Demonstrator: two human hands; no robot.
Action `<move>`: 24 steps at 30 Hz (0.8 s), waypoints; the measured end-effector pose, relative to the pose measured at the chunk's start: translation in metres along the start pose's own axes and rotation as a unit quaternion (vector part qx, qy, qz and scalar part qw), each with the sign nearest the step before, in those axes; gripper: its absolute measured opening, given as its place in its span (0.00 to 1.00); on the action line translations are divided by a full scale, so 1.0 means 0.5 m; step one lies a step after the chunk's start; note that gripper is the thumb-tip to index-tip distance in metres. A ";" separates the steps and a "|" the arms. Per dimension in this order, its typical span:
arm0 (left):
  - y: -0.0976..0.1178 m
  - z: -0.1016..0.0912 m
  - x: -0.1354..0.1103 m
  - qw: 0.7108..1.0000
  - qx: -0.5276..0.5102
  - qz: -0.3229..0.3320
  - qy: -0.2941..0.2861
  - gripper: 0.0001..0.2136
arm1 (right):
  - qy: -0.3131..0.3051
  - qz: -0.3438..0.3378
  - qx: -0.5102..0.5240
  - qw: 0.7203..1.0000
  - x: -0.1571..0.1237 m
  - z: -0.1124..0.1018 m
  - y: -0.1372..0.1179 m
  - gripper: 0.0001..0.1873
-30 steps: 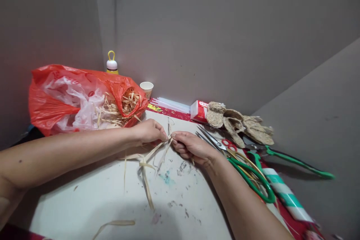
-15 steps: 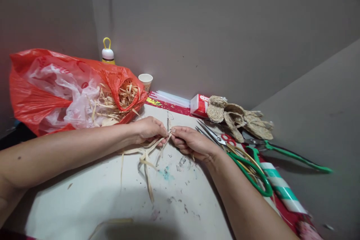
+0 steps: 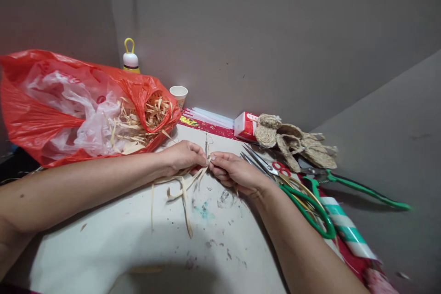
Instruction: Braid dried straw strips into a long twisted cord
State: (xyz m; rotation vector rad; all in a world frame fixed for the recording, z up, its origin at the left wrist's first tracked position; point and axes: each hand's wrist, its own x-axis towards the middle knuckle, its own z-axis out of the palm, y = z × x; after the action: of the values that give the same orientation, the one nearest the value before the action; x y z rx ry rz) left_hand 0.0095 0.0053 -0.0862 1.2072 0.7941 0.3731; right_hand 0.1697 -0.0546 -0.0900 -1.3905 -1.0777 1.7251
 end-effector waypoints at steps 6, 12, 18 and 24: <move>-0.013 -0.005 0.009 0.999 0.052 0.015 0.003 0.06 | -0.004 0.013 0.012 1.000 -0.001 -0.006 0.002 0.12; -0.013 -0.002 0.007 0.998 0.060 0.011 0.011 0.06 | -0.013 0.017 0.032 0.999 -0.003 -0.007 0.000 0.10; -0.014 -0.005 0.007 0.997 0.074 0.014 0.010 0.07 | -0.025 0.014 0.037 0.999 -0.004 -0.007 -0.003 0.08; -0.019 -0.007 0.010 0.997 0.076 0.024 0.005 0.08 | -0.029 0.002 0.021 0.999 -0.005 -0.011 0.001 0.10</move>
State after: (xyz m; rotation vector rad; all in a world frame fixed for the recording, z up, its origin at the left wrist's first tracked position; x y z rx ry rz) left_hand 0.0092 0.0075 -0.0974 1.3692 0.8137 0.3626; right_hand 0.1757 -0.0558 -0.0902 -1.3249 -1.0634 1.7905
